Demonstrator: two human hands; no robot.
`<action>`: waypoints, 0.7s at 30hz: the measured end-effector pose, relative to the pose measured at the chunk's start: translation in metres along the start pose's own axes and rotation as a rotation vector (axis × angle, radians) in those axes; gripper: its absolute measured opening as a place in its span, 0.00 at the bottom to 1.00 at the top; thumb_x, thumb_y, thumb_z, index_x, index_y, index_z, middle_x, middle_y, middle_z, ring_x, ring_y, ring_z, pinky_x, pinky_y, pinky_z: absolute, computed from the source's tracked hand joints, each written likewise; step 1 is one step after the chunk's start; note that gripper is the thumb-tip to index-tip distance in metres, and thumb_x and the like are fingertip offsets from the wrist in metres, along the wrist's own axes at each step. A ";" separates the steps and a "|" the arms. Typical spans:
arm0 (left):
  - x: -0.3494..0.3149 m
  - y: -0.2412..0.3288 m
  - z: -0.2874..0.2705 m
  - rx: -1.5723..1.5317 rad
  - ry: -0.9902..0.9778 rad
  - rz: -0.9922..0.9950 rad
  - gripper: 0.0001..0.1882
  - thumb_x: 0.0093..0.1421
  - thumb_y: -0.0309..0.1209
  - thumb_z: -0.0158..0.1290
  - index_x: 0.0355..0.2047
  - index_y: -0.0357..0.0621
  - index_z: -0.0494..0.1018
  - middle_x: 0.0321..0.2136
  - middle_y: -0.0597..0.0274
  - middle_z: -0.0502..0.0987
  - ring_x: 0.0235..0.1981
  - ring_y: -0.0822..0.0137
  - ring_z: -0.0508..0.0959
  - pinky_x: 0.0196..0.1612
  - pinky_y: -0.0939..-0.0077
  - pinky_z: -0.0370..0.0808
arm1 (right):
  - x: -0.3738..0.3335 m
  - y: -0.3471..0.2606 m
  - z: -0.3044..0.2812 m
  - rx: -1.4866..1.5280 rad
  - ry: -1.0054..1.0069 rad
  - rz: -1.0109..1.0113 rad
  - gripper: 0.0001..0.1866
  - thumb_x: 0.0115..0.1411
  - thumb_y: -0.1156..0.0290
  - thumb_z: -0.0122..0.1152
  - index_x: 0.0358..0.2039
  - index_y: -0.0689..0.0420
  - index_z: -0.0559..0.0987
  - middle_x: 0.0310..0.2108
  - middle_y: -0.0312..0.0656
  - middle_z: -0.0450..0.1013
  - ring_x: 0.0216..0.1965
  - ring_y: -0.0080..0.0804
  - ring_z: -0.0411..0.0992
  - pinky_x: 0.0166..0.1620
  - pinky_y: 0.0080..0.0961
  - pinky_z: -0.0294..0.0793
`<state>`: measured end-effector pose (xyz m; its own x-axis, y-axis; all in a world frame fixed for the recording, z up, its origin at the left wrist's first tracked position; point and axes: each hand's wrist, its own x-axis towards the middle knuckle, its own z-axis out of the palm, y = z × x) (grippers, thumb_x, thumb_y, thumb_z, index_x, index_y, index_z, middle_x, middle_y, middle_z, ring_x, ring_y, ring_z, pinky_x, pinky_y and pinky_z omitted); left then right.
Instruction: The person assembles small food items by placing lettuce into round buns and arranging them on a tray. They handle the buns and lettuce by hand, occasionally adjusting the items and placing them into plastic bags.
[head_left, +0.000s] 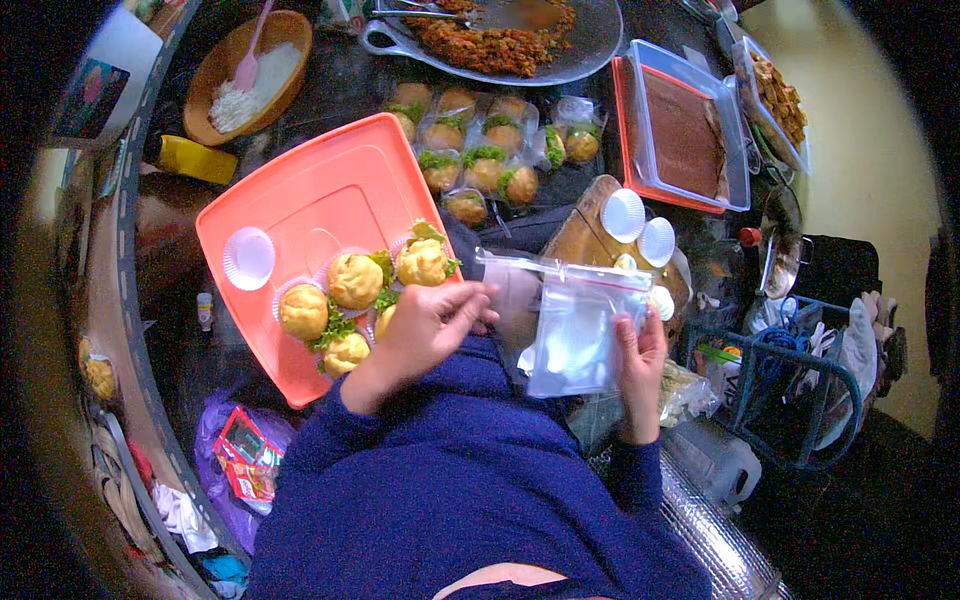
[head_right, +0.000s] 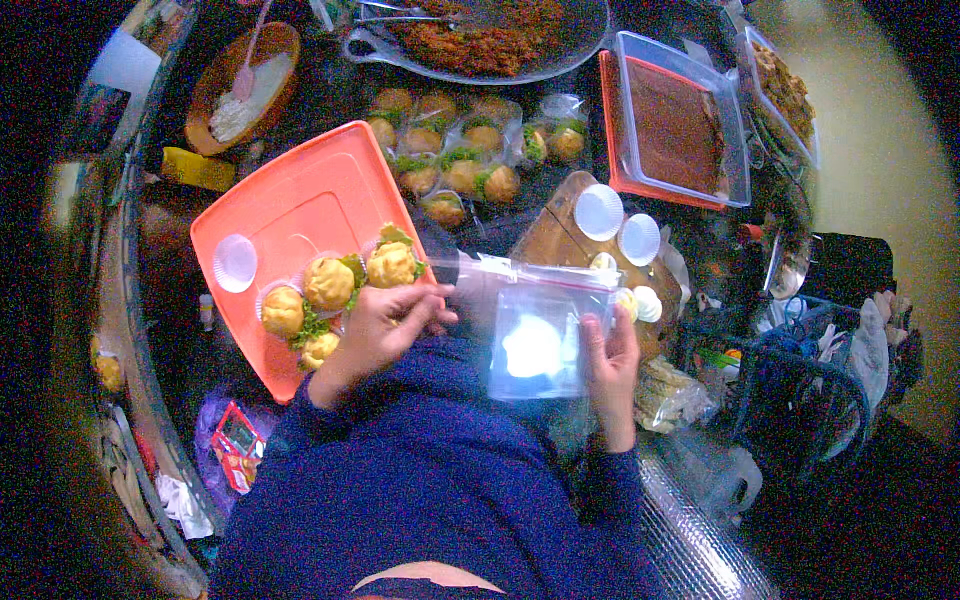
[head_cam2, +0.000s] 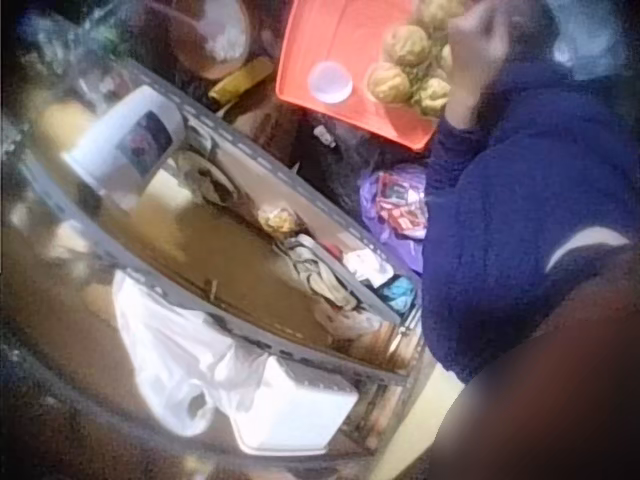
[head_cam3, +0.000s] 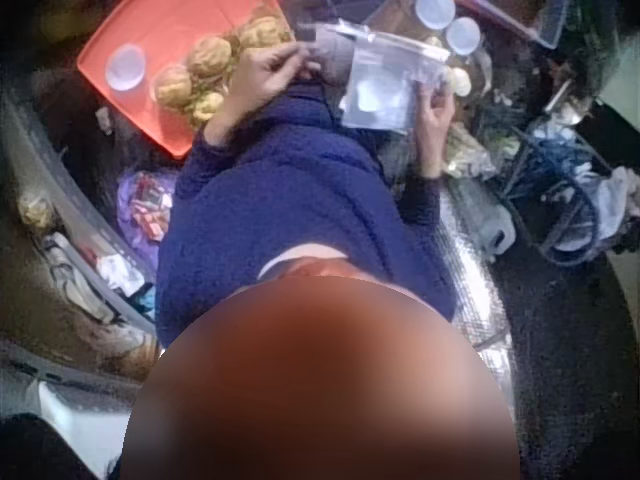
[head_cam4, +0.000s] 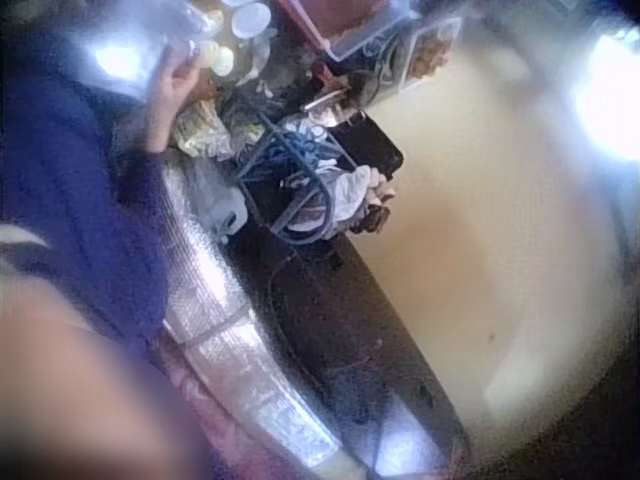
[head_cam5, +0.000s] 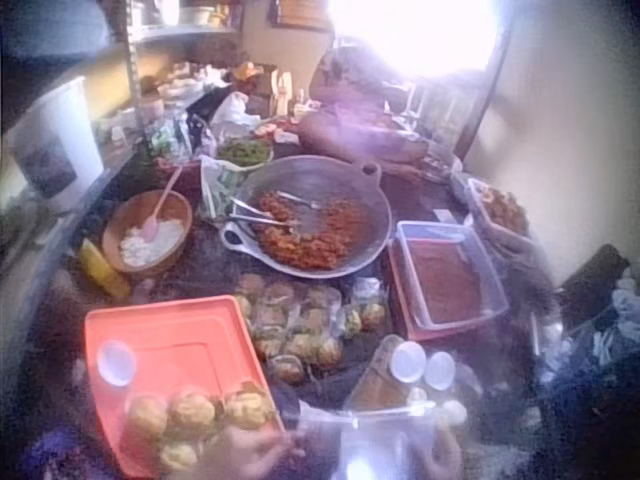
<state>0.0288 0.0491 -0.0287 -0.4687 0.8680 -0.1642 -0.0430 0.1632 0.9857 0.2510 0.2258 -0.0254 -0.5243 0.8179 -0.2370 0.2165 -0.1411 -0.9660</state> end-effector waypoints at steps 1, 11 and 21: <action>0.002 0.000 -0.006 -0.048 0.002 -0.064 0.11 0.64 0.26 0.48 0.42 0.32 0.75 0.29 0.58 0.81 0.28 0.75 0.80 0.32 0.81 0.77 | 0.005 -0.005 -0.011 -0.063 -0.065 0.027 0.16 0.62 0.71 0.58 0.49 0.61 0.70 0.33 0.30 0.73 0.30 0.15 0.67 0.31 0.12 0.66; 0.002 0.007 -0.025 -0.345 0.060 -0.050 0.07 0.61 0.26 0.54 0.28 0.36 0.70 0.29 0.58 0.80 0.30 0.75 0.79 0.35 0.81 0.77 | 0.003 -0.021 0.004 -1.099 -0.201 -0.302 0.20 0.52 0.73 0.65 0.46 0.61 0.72 0.40 0.49 0.70 0.40 0.49 0.70 0.43 0.35 0.72; -0.014 0.033 -0.009 -0.085 -0.153 0.101 0.10 0.60 0.25 0.53 0.43 0.42 0.75 0.24 0.61 0.80 0.26 0.74 0.81 0.30 0.80 0.75 | 0.017 -0.071 0.058 -0.465 -0.665 -0.280 0.22 0.49 0.71 0.68 0.45 0.60 0.73 0.47 0.41 0.69 0.48 0.31 0.68 0.46 0.26 0.69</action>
<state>0.0264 0.0381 0.0062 -0.3347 0.9403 -0.0622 -0.0800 0.0374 0.9961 0.1788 0.2175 0.0329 -0.9512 0.2710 -0.1476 0.2465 0.3795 -0.8917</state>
